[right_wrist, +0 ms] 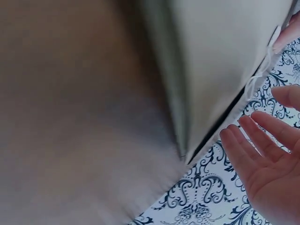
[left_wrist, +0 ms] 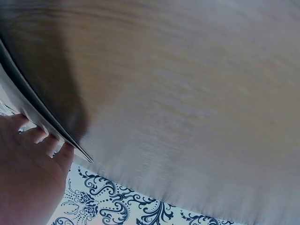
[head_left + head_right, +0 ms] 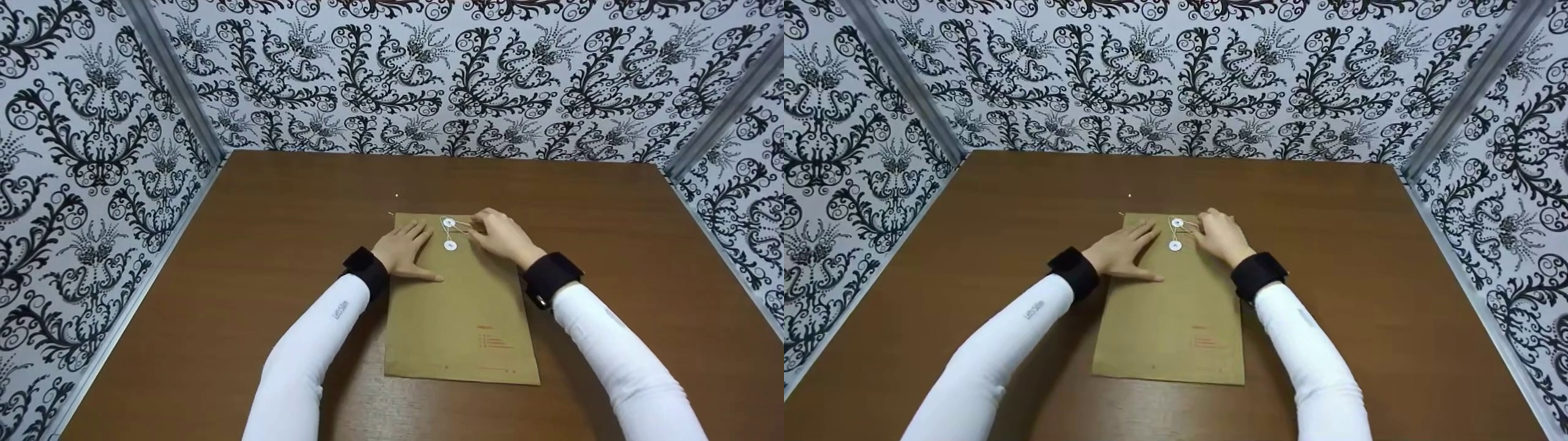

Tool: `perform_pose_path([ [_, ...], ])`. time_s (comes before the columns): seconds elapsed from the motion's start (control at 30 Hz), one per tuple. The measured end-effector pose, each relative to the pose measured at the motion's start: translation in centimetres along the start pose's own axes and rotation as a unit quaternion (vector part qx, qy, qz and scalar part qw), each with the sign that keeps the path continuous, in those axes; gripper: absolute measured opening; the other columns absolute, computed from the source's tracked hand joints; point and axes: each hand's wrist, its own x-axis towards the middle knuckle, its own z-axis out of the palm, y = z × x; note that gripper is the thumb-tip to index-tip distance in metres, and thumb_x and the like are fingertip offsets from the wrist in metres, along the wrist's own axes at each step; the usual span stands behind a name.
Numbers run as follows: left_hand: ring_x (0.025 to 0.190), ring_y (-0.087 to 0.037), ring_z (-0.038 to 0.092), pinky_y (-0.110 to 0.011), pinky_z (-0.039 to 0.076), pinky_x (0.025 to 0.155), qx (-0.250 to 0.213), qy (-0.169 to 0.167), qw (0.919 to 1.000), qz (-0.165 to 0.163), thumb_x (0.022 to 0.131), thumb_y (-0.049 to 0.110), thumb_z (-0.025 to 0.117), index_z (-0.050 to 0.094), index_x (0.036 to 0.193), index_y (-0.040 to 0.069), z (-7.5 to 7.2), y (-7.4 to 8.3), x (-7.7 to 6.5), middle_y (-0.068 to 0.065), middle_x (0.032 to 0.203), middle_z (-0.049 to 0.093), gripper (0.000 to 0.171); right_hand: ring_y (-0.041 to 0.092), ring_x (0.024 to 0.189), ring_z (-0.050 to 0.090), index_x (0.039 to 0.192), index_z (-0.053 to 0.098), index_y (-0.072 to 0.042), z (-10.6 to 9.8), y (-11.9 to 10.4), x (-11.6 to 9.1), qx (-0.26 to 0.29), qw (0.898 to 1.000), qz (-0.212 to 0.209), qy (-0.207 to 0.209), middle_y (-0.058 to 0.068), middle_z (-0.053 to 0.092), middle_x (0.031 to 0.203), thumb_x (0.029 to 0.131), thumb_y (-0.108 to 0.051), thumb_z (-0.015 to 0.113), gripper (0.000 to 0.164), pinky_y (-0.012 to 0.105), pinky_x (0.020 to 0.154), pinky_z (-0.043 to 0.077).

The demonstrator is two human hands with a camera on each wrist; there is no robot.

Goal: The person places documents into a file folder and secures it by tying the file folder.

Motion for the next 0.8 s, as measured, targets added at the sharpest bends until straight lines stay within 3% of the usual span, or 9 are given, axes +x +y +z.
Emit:
perform_pose_path([
  [0.2,0.163,-0.026,0.015,-0.042,0.018,0.133,0.001,0.004,1.0,0.004,0.081,0.079,0.062,0.021,0.165,0.016,-0.1,0.1,-0.1,-0.008,0.174,0.017,0.113,0.049,0.129,0.058,0.132,0.062,0.008,0.1,0.7,-1.2,-0.015,0.999,-0.006,-0.027,0.03,0.061,0.137,0.095,-0.027,0.071,0.052,0.063,0.109,0.046],
  [0.4,0.163,-0.026,0.015,-0.041,0.018,0.133,0.007,0.007,0.9999,0.005,0.081,0.08,0.062,0.023,0.164,0.016,0.1,0.0,0.1,-0.009,0.174,0.017,0.112,0.048,0.136,0.053,0.142,0.054,0.008,0.3,0.9,-2.0,-0.037,0.998,-0.018,-0.051,0.03,0.052,0.15,0.092,-0.038,0.075,0.071,0.06,0.113,0.045],
  [0.67,0.164,-0.025,0.012,-0.044,0.021,0.132,-0.002,-0.016,0.9998,-0.007,0.082,0.082,0.059,0.017,0.166,0.019,-0.1,0.1,0.0,-0.006,0.175,0.013,0.113,0.049,0.142,0.047,0.146,0.049,0.009,0.4,1.4,-2.6,-0.036,0.996,-0.03,-0.081,0.031,0.043,0.157,0.095,-0.042,0.071,0.075,0.059,0.115,0.042],
  [0.8,0.163,-0.025,0.013,-0.044,0.022,0.132,0.0,-0.012,0.9999,-0.009,0.081,0.082,0.059,0.018,0.165,0.019,-0.2,0.1,-0.1,-0.006,0.175,0.013,0.113,0.049,0.144,0.044,0.148,0.047,0.008,0.3,1.5,-2.6,-0.032,0.995,-0.031,-0.091,0.03,0.041,0.159,0.094,-0.044,0.071,0.079,0.059,0.117,0.041],
])
